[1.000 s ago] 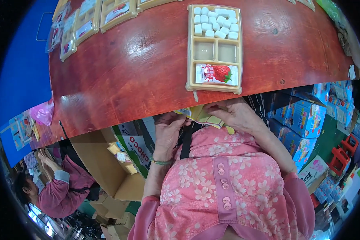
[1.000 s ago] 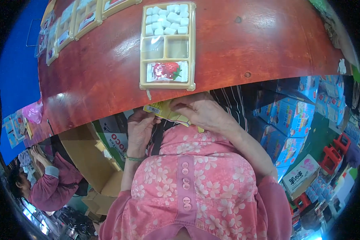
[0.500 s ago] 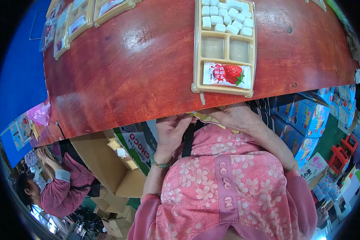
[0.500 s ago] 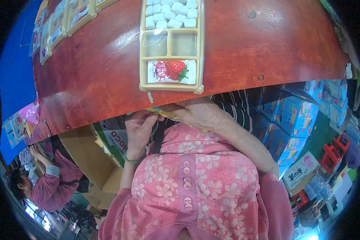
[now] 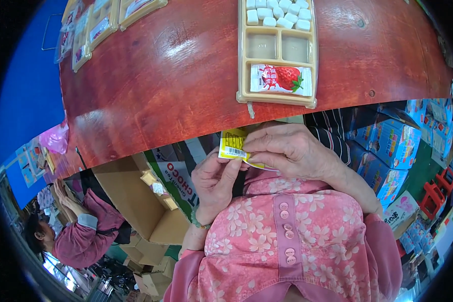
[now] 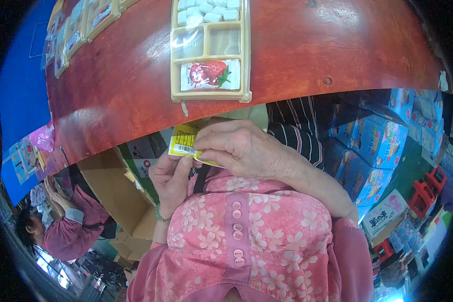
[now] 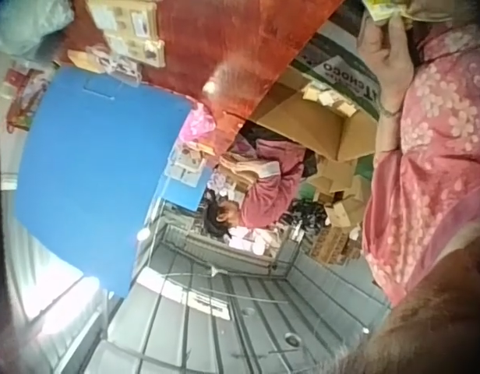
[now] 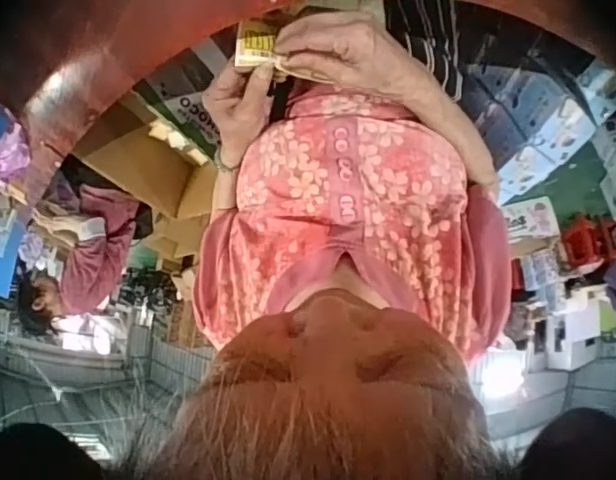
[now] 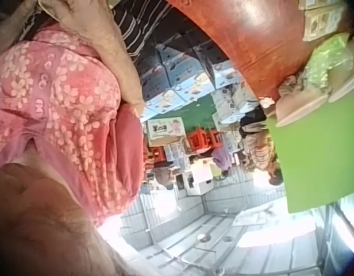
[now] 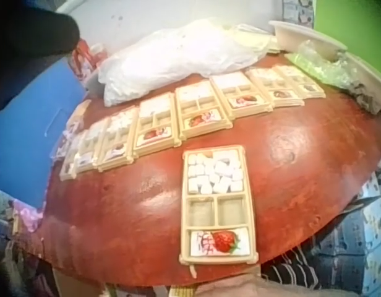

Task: Manually applying paper labels or wrappers to plastic trays containing marshmallows.

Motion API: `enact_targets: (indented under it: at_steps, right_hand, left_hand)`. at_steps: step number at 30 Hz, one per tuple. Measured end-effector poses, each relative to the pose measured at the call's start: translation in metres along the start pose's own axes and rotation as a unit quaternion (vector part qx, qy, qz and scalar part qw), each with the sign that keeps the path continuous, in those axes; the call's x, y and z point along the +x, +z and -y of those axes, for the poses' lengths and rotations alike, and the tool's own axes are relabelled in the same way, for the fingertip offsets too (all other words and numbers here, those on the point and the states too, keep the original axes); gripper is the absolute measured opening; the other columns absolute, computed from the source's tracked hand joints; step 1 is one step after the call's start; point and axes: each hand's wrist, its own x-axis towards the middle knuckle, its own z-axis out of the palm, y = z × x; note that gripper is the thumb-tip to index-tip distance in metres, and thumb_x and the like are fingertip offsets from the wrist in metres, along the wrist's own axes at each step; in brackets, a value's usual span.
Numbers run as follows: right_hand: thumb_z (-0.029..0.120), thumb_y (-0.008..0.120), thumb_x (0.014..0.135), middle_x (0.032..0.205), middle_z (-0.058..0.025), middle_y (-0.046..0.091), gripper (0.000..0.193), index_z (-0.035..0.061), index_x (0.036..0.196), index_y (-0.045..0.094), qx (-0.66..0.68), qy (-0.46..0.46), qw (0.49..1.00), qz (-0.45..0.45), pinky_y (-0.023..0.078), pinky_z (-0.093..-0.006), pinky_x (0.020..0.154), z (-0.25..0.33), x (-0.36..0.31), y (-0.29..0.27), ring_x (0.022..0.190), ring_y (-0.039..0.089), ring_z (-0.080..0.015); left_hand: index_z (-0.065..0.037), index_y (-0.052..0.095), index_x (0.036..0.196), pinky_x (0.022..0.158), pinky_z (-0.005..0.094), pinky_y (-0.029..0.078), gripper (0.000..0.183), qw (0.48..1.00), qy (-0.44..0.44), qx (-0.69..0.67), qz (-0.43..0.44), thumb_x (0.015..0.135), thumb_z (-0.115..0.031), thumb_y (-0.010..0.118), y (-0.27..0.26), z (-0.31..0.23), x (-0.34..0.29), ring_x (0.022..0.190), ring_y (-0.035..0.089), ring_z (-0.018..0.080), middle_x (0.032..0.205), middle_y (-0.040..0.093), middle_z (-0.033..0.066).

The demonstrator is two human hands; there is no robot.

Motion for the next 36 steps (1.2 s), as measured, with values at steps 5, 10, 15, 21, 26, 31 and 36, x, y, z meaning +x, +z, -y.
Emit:
enact_targets:
  at_steps: [5,10,15,21,26,31,36]
  right_hand:
    - [0.006,0.069,0.077,0.091,-0.0123,0.065,0.018,-0.0009,0.093,0.065,-0.018,0.000,1.000,0.010,0.053,-0.0332,0.073,0.002,0.000,0.003,0.084,0.065,-0.0265]
    - [0.005,0.069,0.077,0.090,-0.0121,0.063,0.016,-0.0015,0.092,0.065,-0.029,-0.018,0.999,0.010,0.053,-0.0331,0.070,0.001,0.001,0.005,0.082,0.065,-0.0264]
    - [0.004,0.068,0.078,0.087,-0.0119,0.062,0.014,-0.0026,0.089,0.064,-0.037,-0.010,0.999,0.030,0.052,-0.0336,0.067,-0.002,0.000,0.006,0.080,0.064,-0.0266]
    - [0.003,0.067,0.077,0.088,-0.0108,0.062,0.014,-0.0025,0.090,0.064,-0.081,-0.044,0.993,0.068,0.052,-0.0329,0.068,-0.004,0.003,0.008,0.080,0.063,-0.0263]
    - [0.001,0.065,0.073,0.091,-0.0103,0.061,0.017,-0.0019,0.089,0.063,-0.122,-0.016,0.987,0.103,0.054,-0.0329,0.070,0.003,0.004,0.013,0.084,0.063,-0.0253]
    - [0.001,0.064,0.072,0.093,-0.0105,0.061,0.017,-0.0026,0.089,0.062,-0.138,-0.003,0.983,0.123,0.055,-0.0323,0.071,0.000,0.006,0.020,0.085,0.063,-0.0250]
    - [0.002,0.063,0.075,0.093,-0.0111,0.061,0.016,-0.0027,0.090,0.061,-0.121,0.003,0.984,0.129,0.054,-0.0342,0.073,-0.007,0.010,0.026,0.086,0.063,-0.0271]
  left_hand:
    - [0.007,0.062,0.091,0.067,0.0218,0.051,0.007,0.999,-0.008,0.042,0.004,0.087,0.002,0.059,-0.002,-0.003,-0.005,0.075,0.063,0.0129,0.090,0.062,0.0105]
    - [0.008,0.062,0.089,0.065,0.0210,0.051,0.006,0.998,0.006,0.063,0.008,0.087,0.003,0.059,-0.003,-0.005,-0.003,0.074,0.065,0.0137,0.087,0.062,0.0107]
    - [0.004,0.064,0.085,0.060,0.0215,0.047,0.003,0.985,0.060,0.161,0.018,0.083,0.002,0.063,-0.006,-0.003,0.001,0.067,0.062,0.0119,0.075,0.062,0.0084]
    - [0.004,0.064,0.082,0.060,0.0229,0.044,0.003,0.983,0.057,0.172,0.005,0.082,0.001,0.064,-0.008,-0.004,0.000,0.066,0.059,0.0128,0.074,0.063,0.0080]
    - [0.004,0.064,0.080,0.060,0.0232,0.044,0.002,0.984,0.055,0.172,-0.009,0.081,0.002,0.064,-0.010,-0.002,-0.002,0.065,0.059,0.0131,0.072,0.063,0.0082]
    - [0.003,0.064,0.079,0.060,0.0235,0.044,0.002,0.984,0.041,0.174,-0.025,0.081,0.002,0.064,-0.015,0.001,-0.005,0.063,0.059,0.0129,0.071,0.062,0.0077]
    - [0.003,0.064,0.079,0.059,0.0235,0.044,0.002,0.981,0.033,0.188,-0.023,0.081,0.002,0.064,-0.022,0.003,-0.006,0.062,0.058,0.0122,0.070,0.062,0.0070]
